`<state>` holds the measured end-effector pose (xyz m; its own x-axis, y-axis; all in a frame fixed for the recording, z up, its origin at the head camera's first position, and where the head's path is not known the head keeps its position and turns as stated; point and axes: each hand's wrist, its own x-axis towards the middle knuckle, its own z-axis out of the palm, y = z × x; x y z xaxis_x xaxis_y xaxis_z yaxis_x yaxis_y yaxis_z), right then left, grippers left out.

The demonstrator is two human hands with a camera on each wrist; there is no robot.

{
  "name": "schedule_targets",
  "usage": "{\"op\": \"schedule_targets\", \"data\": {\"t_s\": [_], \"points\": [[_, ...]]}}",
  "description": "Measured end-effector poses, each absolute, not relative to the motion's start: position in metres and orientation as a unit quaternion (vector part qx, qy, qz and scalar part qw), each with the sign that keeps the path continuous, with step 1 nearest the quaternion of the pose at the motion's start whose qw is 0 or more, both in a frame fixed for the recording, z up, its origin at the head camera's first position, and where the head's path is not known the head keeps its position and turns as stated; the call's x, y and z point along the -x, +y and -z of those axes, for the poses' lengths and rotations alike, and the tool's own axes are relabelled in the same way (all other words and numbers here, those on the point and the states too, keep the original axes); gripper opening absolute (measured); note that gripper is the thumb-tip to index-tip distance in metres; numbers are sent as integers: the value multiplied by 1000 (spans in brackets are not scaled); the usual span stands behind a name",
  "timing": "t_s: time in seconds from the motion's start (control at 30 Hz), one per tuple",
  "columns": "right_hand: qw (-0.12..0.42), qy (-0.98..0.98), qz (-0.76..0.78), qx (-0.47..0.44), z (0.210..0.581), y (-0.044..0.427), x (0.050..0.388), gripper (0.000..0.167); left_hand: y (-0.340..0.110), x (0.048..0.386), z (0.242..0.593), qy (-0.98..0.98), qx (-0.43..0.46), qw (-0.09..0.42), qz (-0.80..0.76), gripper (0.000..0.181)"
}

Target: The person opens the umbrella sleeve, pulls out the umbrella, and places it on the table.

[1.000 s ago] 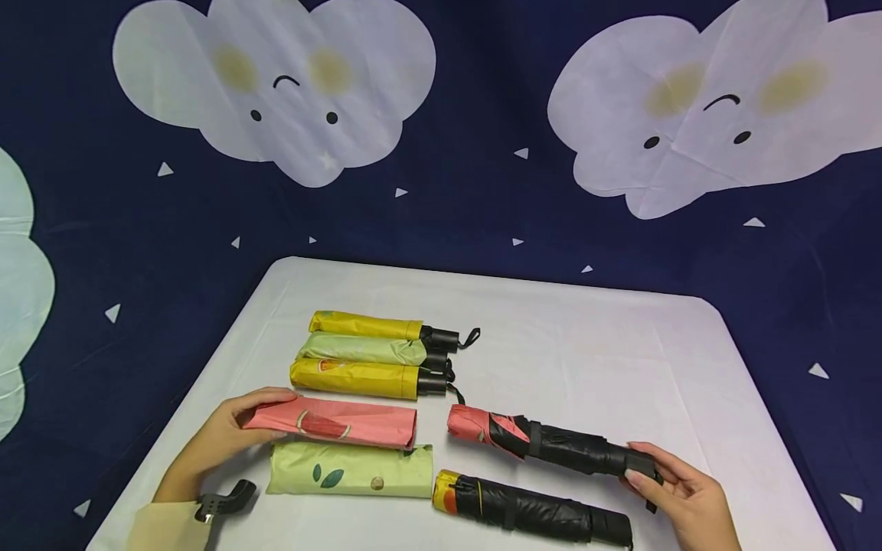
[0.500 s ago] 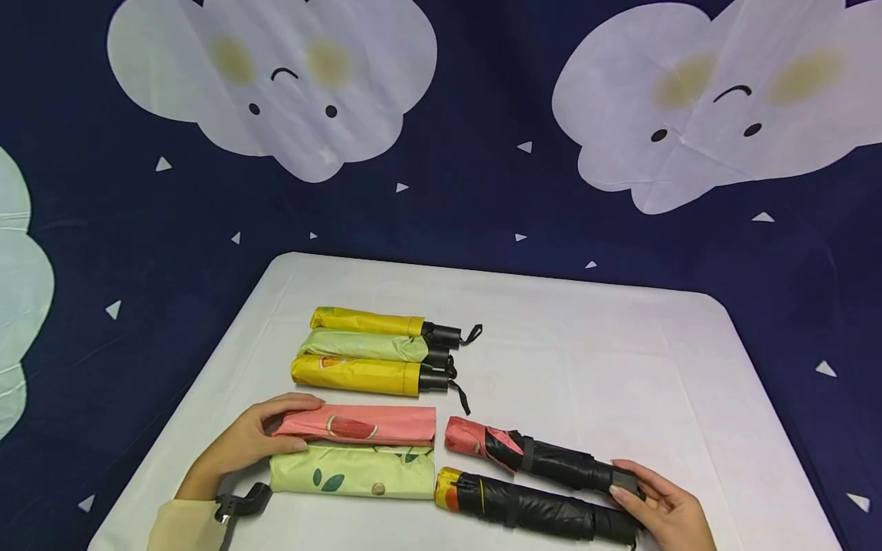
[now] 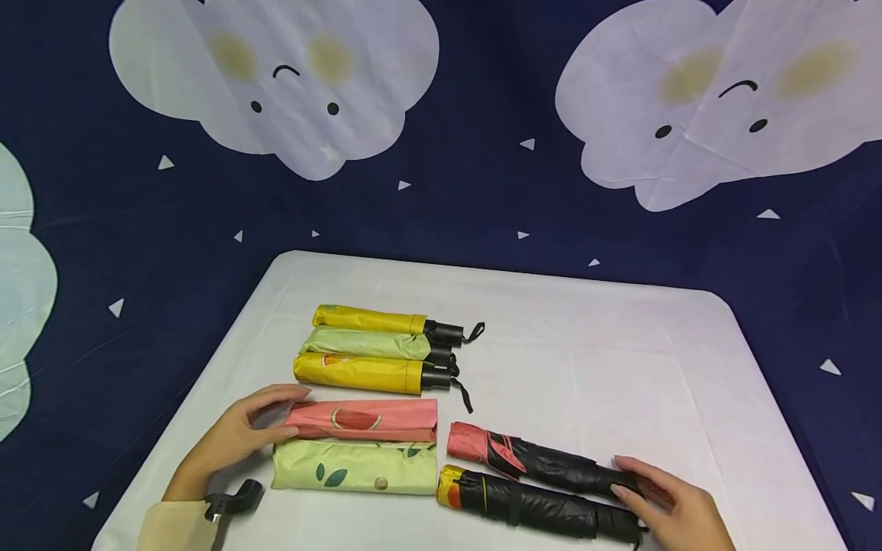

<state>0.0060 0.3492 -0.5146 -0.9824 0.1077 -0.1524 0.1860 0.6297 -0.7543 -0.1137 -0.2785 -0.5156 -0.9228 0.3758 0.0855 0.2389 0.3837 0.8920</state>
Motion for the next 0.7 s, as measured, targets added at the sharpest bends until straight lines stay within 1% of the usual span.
{"op": "schedule_targets", "data": {"t_s": [0.13, 0.23, 0.3, 0.37, 0.43, 0.5, 0.57, 0.7], "points": [[-12, 933, 358, -41, 492, 355, 7, 44, -288, 118, 501, 851, -173, 29, -495, 49], [-85, 943, 321, -3, 462, 358, 27, 35, -294, 129, 486, 858, -174, -5, -483, 48], [-128, 938, 321, 31, 438, 356, 42, 33, -295, 138, 475, 852, -186, -21, -488, 52], [-154, 925, 341, 68, 416, 348, 59, 36, -294, 147, 465, 844, -199, -31, -497, 62], [-158, 914, 360, 103, 399, 333, 76, 36, -290, 156, 456, 837, -209, -33, -505, 72], [-149, 906, 373, 136, 390, 313, 95, 35, -285, 166, 451, 835, -210, -29, -508, 77], [-135, 898, 385, 164, 390, 292, 112, 33, -277, 174, 451, 845, -204, -24, -494, 72], [-91, 886, 401, 212, 408, 249, 138, 27, -263, 182, 460, 865, -198, 4, -460, 52]]}}
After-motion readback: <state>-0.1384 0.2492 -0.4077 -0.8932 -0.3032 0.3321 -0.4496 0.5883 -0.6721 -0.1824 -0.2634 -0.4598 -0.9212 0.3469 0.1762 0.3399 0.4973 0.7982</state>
